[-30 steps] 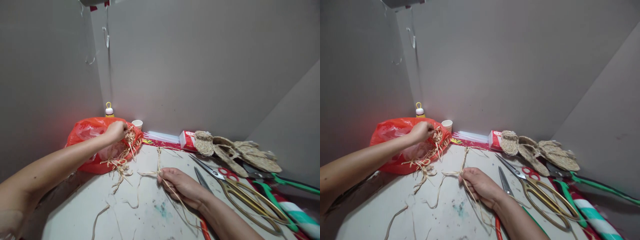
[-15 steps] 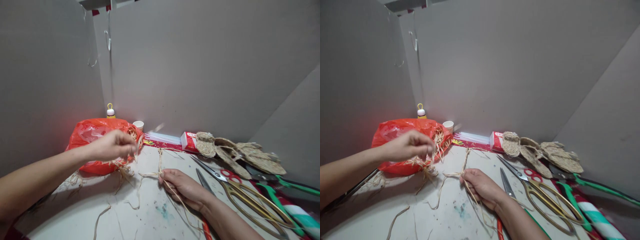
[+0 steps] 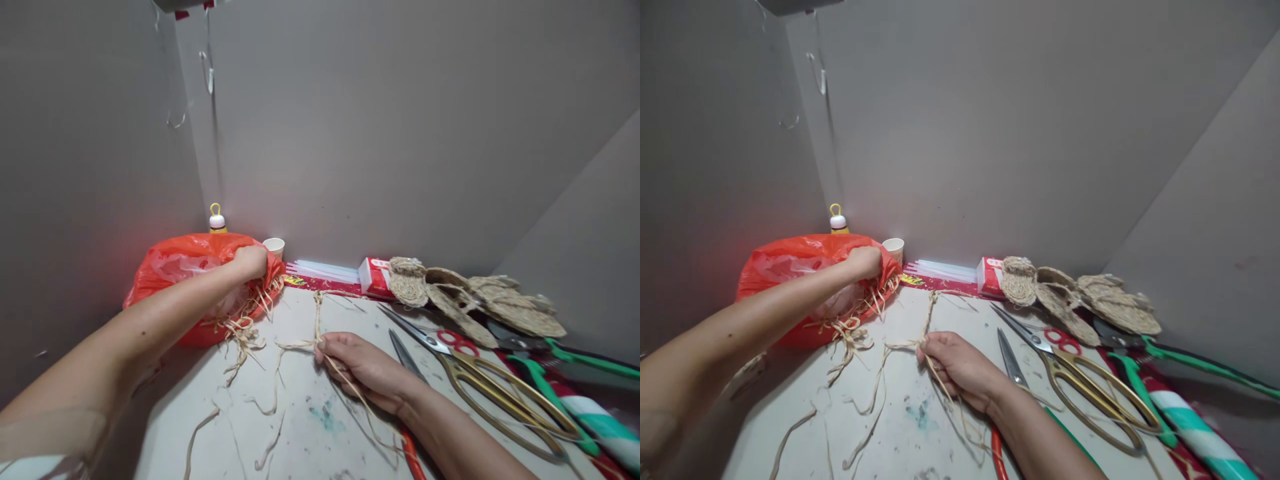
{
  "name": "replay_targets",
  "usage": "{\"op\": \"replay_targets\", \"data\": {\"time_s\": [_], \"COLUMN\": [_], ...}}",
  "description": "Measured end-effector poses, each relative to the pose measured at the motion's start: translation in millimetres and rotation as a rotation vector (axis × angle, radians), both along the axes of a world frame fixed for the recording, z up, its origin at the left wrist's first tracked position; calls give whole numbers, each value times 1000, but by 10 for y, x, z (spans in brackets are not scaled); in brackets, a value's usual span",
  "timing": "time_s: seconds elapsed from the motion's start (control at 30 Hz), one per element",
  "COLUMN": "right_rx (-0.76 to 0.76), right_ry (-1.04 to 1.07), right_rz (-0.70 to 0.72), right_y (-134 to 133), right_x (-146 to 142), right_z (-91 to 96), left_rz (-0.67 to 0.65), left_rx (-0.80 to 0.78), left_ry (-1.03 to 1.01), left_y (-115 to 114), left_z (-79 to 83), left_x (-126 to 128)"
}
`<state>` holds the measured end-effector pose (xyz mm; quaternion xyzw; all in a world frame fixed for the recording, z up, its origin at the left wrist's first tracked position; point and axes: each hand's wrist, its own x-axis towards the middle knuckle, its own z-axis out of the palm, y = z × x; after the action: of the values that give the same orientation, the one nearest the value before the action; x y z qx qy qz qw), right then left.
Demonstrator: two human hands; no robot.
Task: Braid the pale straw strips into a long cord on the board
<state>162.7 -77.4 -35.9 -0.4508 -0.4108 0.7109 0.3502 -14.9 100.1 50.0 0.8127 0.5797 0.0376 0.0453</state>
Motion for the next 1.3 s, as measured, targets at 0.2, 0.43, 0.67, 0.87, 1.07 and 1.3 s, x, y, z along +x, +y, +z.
{"op": "replay_targets", "data": {"time_s": [0.2, 0.43, 0.67, 0.87, 1.07, 1.3], "right_rx": [0, 10, 8, 4, 8, 5], "right_ry": [2, -7, -8, -6, 0, 5], "right_rz": [2, 2, 5, 6, 9, 0], "right_y": [0, 16, -5, 16, 8, -7], "right_x": [13, 4, -4, 6, -1, -4], "right_z": [-19, -18, -1, -32, -17, 10], "left_rz": [-28, -233, -412, -622, -513, -246], "left_rx": [-12, 106, -54, 356, 170, -709], "left_ry": [-198, -684, -1362, -1242, -1255, -1179], "left_y": [-75, -507, -993, -1015, -1228, -1354], "left_z": [82, 515, 636, 780, 976, 104], "left_x": [-139, -500, -574, -430, -351, -382]}}
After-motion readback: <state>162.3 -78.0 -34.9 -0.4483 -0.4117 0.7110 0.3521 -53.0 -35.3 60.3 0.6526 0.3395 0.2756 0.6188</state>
